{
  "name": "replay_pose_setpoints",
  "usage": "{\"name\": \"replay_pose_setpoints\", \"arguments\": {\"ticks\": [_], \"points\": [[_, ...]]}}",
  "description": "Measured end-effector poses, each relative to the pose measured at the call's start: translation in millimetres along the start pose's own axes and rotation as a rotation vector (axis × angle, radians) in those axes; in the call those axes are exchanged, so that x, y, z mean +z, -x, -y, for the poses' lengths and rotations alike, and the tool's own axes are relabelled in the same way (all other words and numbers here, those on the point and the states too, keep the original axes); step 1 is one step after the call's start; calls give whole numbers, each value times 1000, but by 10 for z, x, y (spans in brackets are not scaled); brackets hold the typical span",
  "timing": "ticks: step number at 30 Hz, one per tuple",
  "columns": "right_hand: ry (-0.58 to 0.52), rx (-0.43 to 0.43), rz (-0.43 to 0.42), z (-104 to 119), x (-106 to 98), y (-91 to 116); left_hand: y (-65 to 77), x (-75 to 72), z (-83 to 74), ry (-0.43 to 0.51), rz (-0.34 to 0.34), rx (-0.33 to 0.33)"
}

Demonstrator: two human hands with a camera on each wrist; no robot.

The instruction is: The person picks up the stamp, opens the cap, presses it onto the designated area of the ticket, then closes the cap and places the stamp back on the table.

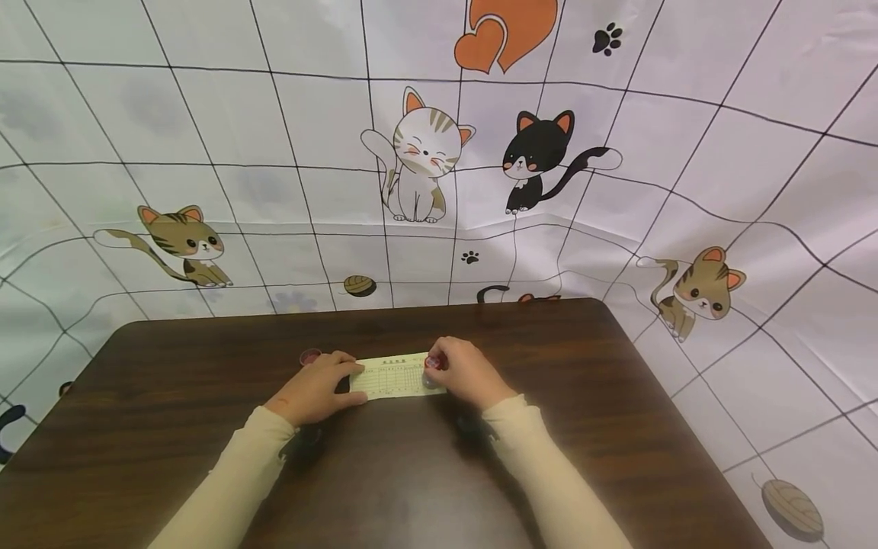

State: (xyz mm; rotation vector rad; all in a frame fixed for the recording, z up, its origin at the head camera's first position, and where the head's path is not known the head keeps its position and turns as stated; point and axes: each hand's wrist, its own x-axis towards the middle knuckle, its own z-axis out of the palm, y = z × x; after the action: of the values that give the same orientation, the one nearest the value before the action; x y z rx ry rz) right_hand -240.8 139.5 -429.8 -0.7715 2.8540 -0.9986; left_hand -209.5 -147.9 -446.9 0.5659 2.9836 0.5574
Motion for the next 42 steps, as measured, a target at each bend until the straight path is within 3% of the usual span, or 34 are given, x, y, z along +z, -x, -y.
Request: {"name": "replay_pose_setpoints", "arguments": {"ticks": [12,25,42], "points": [[5,17,-6,16,2,-21,-34,3,-11,-53,-12,-68],[-13,13,9,4,-8,-18,-9,-3,5,-60,-8,-23],[-26,-7,11,-8,-7,-14,11,3,9,-27,-18,-29]]}}
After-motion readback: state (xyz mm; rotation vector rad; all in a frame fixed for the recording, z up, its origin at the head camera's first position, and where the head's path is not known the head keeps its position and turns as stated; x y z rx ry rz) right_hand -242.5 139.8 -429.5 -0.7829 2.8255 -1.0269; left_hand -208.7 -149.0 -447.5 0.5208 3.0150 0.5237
